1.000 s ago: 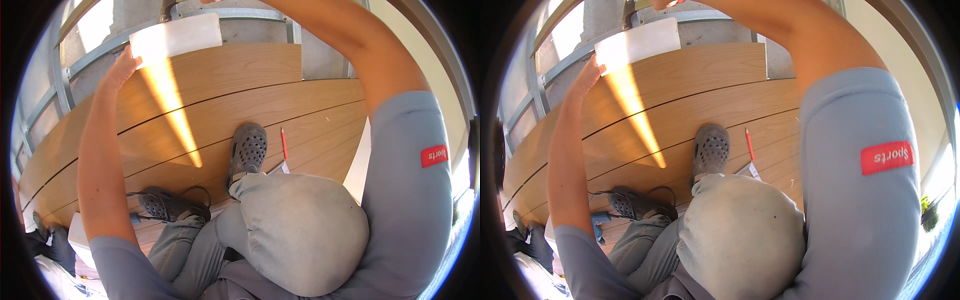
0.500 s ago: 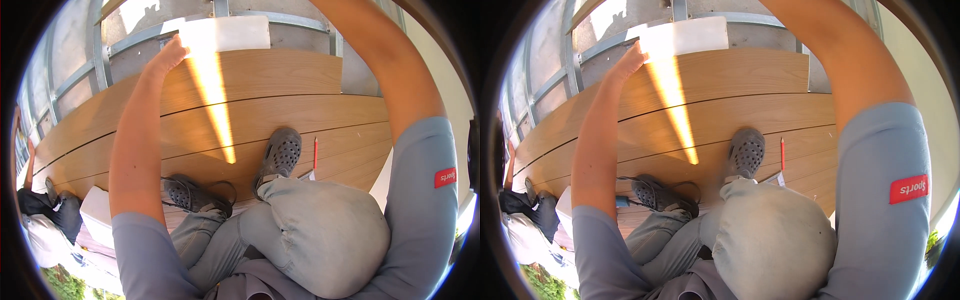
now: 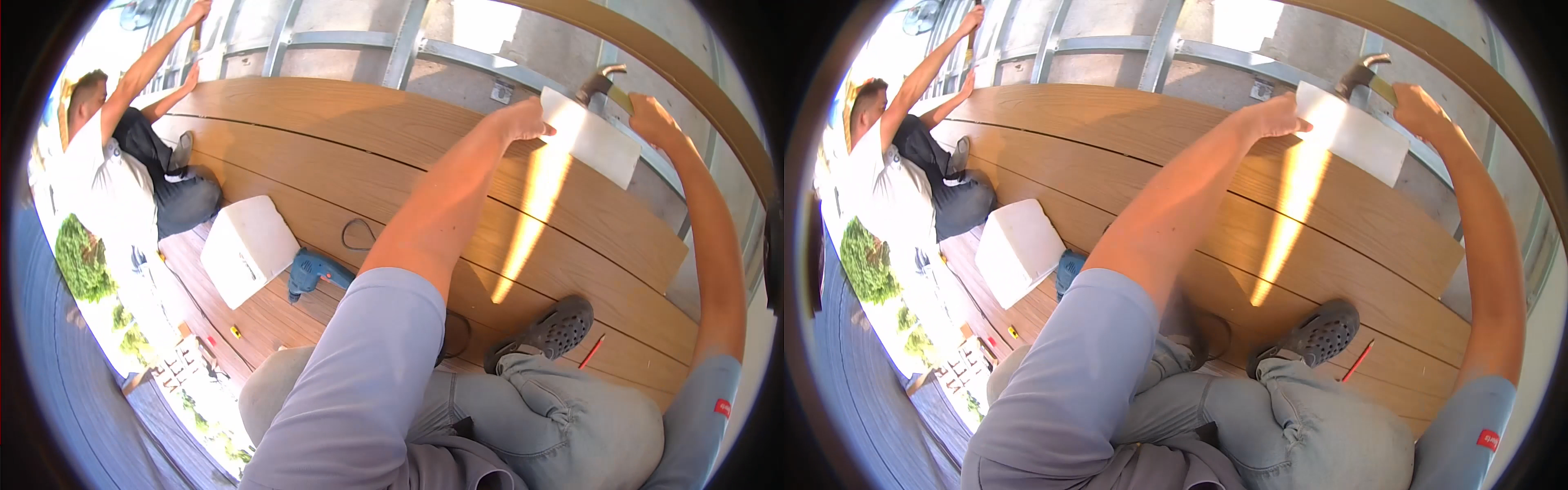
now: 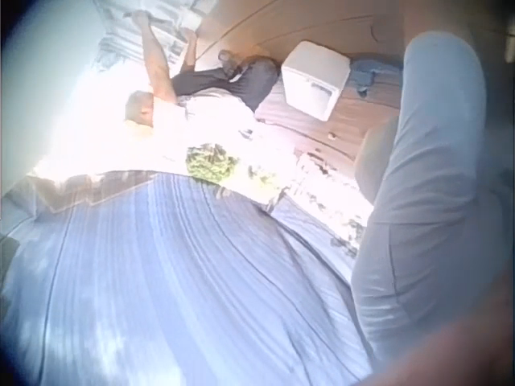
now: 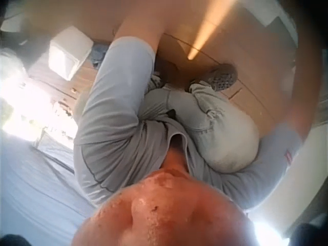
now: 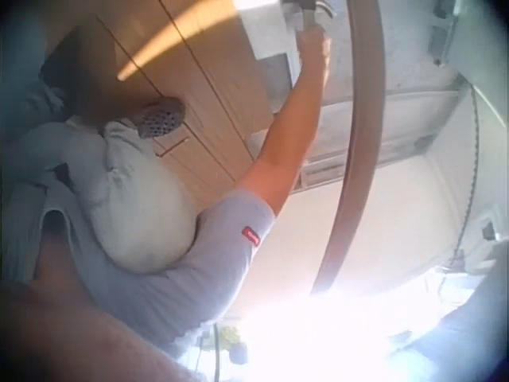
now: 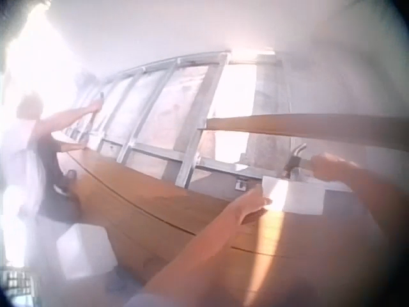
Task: The person installs wooden decking boards onto a metal frame using a power drill to drive screws and a hammer to tap boards into place. They use an L-square and a pencil to mark a board before positioning and fastening it.
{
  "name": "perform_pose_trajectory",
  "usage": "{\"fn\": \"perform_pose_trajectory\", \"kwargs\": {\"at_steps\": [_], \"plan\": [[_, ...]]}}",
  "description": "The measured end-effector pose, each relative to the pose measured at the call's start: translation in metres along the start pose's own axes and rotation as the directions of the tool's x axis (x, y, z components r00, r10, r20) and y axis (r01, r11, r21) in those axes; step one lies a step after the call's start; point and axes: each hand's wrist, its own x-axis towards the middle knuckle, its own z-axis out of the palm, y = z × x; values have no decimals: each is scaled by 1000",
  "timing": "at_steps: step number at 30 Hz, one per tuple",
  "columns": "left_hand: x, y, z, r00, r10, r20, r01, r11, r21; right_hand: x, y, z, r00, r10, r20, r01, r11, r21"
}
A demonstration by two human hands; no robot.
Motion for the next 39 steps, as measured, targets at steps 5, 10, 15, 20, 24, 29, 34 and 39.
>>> {"fn": "perform_pose_trajectory", "kwargs": {"at_steps": [5,10,15,20,24,29,34,39], "plan": [[-11,-8,-4,993,-102,-56,102,995,-7,15,27,-5,989,-144,-19,144,989,38],[22,7,9,993,26,-119,-20,999,46,11,91,3,903,-321,-285,224,919,-324],[9,-24,17,998,-8,-62,18,985,171,18,40,6,950,-236,-204,198,962,-190],[0,-2,1,996,-48,-69,44,998,-52,0,25,8,940,-218,-263,156,959,-238],[-21,0,3,997,-32,-64,26,995,-97,-30,-31,0,983,99,-157,-70,981,180],[-27,4,2,977,-9,-214,-54,956,-289,-26,-29,53,935,-73,-348,235,862,450],[-54,-11,-20,957,125,-263,-196,943,-267,-24,-70,48,942,-132,-309,245,899,362],[-100,-19,-46,893,-53,-447,-54,974,-222,-16,-113,30,947,-165,-276,280,847,452]]}}
